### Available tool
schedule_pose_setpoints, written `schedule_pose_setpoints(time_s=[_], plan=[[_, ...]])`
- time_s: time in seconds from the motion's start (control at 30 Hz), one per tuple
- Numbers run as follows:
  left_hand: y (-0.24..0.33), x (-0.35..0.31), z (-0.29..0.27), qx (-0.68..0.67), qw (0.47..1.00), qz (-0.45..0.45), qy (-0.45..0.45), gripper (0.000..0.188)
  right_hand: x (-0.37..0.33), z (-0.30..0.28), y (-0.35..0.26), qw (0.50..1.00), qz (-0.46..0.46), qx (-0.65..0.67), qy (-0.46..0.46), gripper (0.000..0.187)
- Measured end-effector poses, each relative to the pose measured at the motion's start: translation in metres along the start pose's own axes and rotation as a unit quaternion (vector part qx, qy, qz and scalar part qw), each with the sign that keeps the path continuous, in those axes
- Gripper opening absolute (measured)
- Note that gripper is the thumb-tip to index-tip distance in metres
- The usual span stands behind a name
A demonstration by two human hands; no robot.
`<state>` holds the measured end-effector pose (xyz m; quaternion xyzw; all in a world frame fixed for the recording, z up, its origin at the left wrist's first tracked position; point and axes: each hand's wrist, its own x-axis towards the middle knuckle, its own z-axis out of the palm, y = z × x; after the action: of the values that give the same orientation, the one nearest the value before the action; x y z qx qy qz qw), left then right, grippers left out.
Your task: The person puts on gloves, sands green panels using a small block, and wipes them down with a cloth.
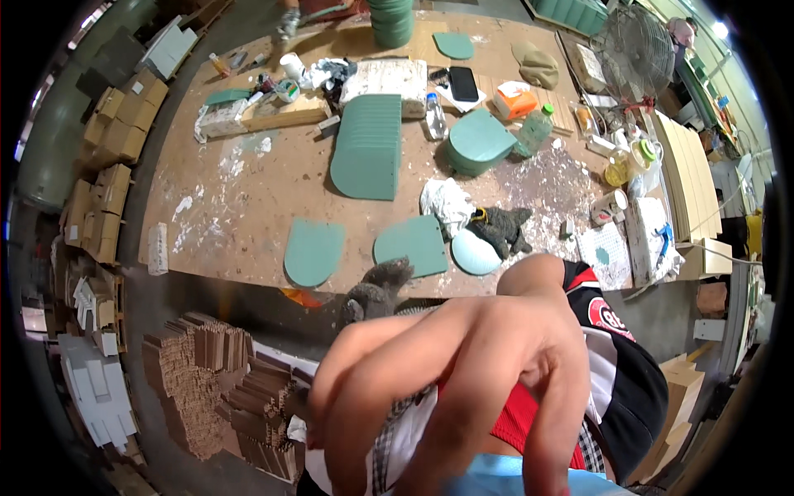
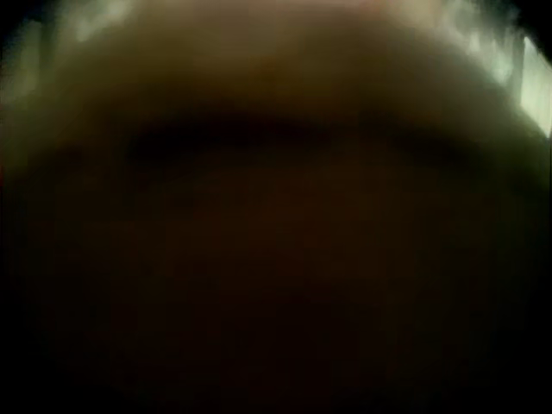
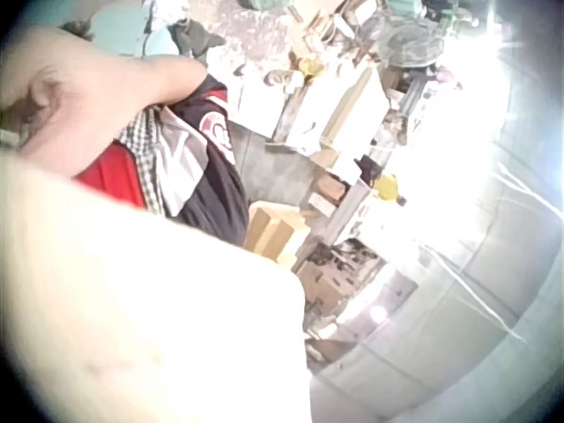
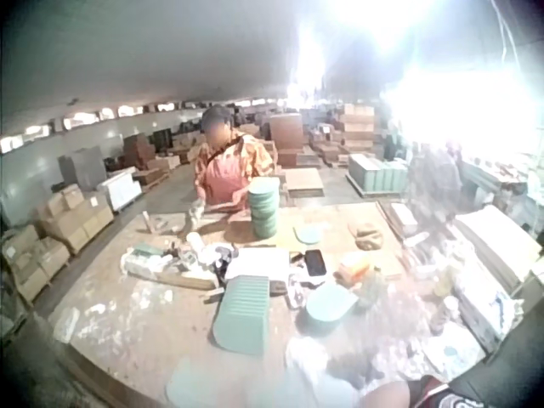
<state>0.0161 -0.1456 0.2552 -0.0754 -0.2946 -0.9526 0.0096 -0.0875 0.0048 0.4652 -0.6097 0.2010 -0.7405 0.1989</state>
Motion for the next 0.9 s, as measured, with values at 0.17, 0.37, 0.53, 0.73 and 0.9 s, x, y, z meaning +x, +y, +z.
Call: schedule_pose_setpoints(time_s=[0.17, 0.37, 0.53, 0.73, 0.9], plan=[[-0.003, -0.001, 0.010, -0.001, 0.999, -0.031, -0.033, 0.041, -0.006, 0.021, 0.004, 0.998, -0.035, 0.050, -0.010, 0.044], [-0.009, -0.011, 0.017, -0.010, 0.997, -0.061, -0.047, 0.040, -0.020, 0.034, 0.025, 0.989, -0.044, 0.140, -0.004, 0.042], [-0.018, -0.013, 0.030, -0.017, 0.994, -0.095, -0.054, 0.039, -0.033, 0.032, 0.024, 0.983, -0.053, 0.173, 0.020, 0.040], [-0.020, -0.005, 0.022, 0.015, 0.997, -0.075, -0.001, 0.037, -0.082, -0.023, 0.009, 0.956, -0.114, 0.174, 0.205, 0.038], [-0.012, 0.030, -0.023, 0.076, 0.997, 0.017, 0.030, 0.035, -0.205, -0.094, -0.062, 0.643, 0.088, -0.518, 0.557, 0.021]])
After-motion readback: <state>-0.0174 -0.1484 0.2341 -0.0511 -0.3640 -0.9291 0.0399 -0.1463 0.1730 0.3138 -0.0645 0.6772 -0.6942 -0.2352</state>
